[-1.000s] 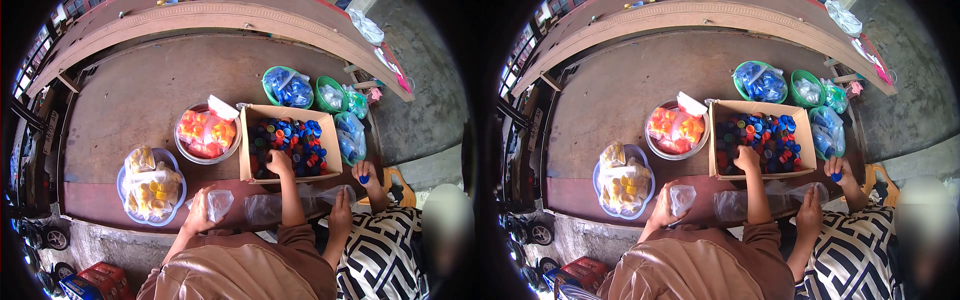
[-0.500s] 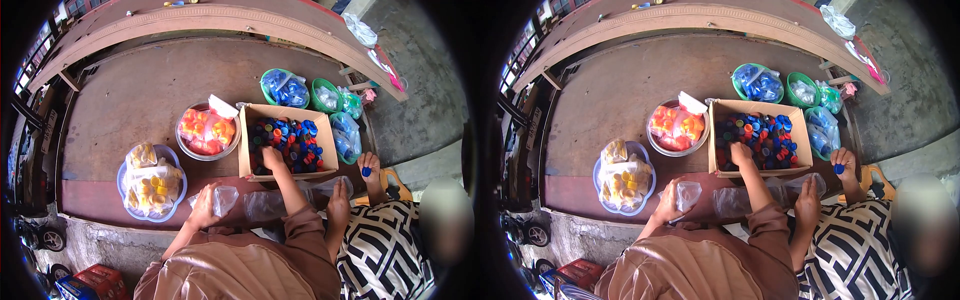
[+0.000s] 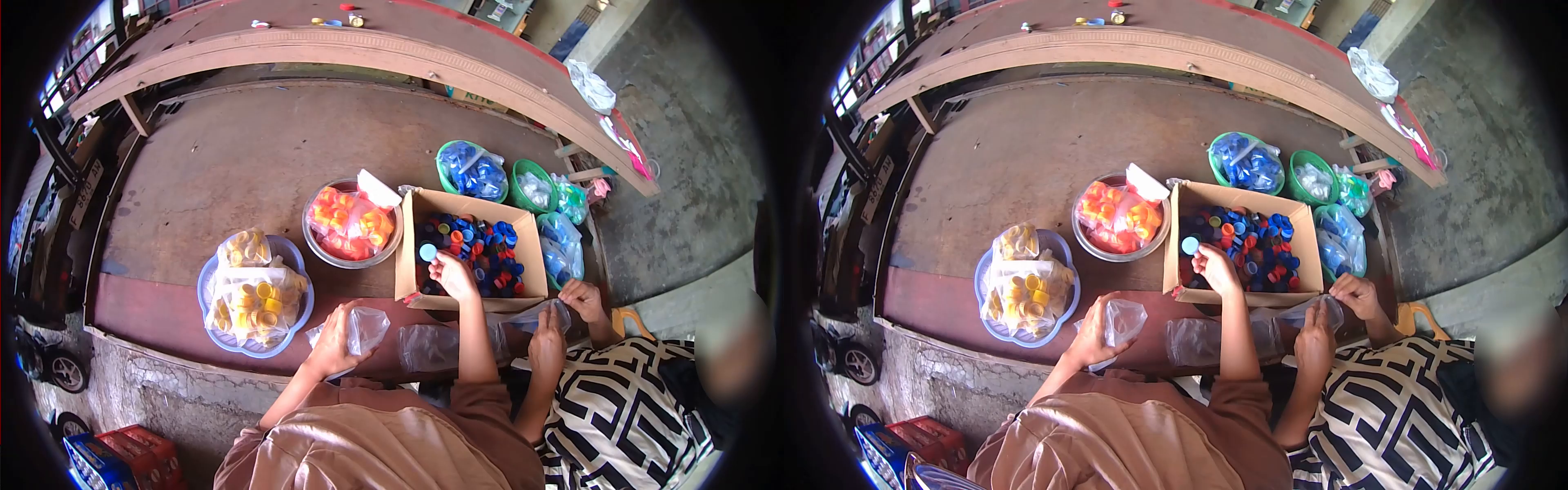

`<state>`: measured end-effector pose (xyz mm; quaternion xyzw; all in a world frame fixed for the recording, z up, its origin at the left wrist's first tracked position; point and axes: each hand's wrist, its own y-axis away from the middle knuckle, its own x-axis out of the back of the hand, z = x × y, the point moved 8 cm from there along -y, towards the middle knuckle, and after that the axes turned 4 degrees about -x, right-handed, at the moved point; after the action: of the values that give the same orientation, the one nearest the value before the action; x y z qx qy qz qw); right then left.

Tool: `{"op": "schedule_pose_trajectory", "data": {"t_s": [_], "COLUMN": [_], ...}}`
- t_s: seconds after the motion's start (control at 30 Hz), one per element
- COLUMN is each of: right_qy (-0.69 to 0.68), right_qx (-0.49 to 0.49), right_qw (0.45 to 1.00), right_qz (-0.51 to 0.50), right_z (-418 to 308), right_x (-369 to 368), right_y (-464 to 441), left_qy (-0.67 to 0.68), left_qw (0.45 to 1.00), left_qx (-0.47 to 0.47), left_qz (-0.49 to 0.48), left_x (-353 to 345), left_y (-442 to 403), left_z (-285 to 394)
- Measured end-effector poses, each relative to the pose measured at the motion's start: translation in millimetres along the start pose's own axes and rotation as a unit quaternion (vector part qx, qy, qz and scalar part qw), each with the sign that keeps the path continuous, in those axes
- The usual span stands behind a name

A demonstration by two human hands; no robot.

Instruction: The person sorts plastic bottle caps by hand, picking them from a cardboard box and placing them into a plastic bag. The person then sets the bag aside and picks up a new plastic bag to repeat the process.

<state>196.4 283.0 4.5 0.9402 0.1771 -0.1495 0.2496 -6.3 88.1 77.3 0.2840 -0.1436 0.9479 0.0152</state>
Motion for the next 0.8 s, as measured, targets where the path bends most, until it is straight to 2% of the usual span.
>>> {"op": "schedule_pose_trajectory", "data": {"t_s": [0.03, 0.1, 0.13, 0.17, 0.2, 0.27, 0.37, 0.43, 0.53, 0.6, 0.63, 0.7, 0.77, 0.8], "right_qy": [-0.069, -0.012, 0.062, 0.143, 0.265, 0.473, 0.568, 0.482, 0.443, 0.582, 0.608, 0.738, 0.78, 0.773], "right_qx": [0.012, 0.084, 0.094, 0.114, 0.194, 0.321, 0.304, 0.25, 0.231, 0.283, 0.235, 0.211, 0.123, 0.091], "right_qw": [0.996, 0.99, 0.99, 0.979, 0.939, 0.815, 0.752, 0.825, 0.866, 0.748, 0.74, 0.625, 0.597, 0.618], "right_qz": [-0.049, -0.11, -0.081, -0.095, -0.099, -0.098, -0.143, -0.158, 0.032, 0.147, 0.163, 0.141, 0.142, 0.108], "right_z": [-8.9, -24.6, -24.0, -22.2, -29.8, -31.3, -6.3, -15.3, -30.7, -39.8, -39.4, -33.2, -8.5, -3.3], "right_x": [-24.6, -61.0, -70.6, -83.3, -104.2, -145.6, -152.6, -137.6, -64.8, -32.4, -26.4, -33.4, -8.3, -7.6], "right_y": [19.1, 51.6, 62.7, 75.0, 92.3, 122.1, 124.6, 107.2, 50.8, 17.8, 2.0, -22.5, -65.9, -71.6], "left_qy": [0.005, 0.01, 0.012, 0.013, 0.01, 0.005, 0.0, 0.017, 0.02, 0.018, 0.017, 0.019, 0.02, 0.019], "left_qw": [1.0, 1.0, 1.0, 1.0, 1.0, 1.0, 0.999, 0.999, 0.998, 0.999, 0.999, 1.0, 1.0, 1.0], "left_qx": [0.003, 0.008, 0.011, 0.014, 0.007, -0.01, -0.032, -0.021, 0.024, 0.016, 0.011, -0.001, -0.006, -0.005], "left_qz": [0.004, 0.01, 0.012, 0.014, 0.018, 0.027, -0.002, -0.022, -0.047, -0.037, -0.032, -0.014, -0.003, 0.001], "left_x": [3.3, 6.3, 6.5, 6.0, 4.8, 1.9, -11.5, -16.3, -17.0, -16.0, -14.5, -8.7, -3.9, -1.7], "left_y": [-1.3, -5.5, -7.7, -8.3, -8.5, -11.8, -9.3, -2.6, 6.1, 8.2, 8.7, 6.2, 4.8, 5.3], "left_z": [1.4, 2.6, 3.3, 4.3, 6.4, 7.8, 3.2, -1.9, -5.2, -6.6, -7.2, -4.3, -0.5, 1.1]}}
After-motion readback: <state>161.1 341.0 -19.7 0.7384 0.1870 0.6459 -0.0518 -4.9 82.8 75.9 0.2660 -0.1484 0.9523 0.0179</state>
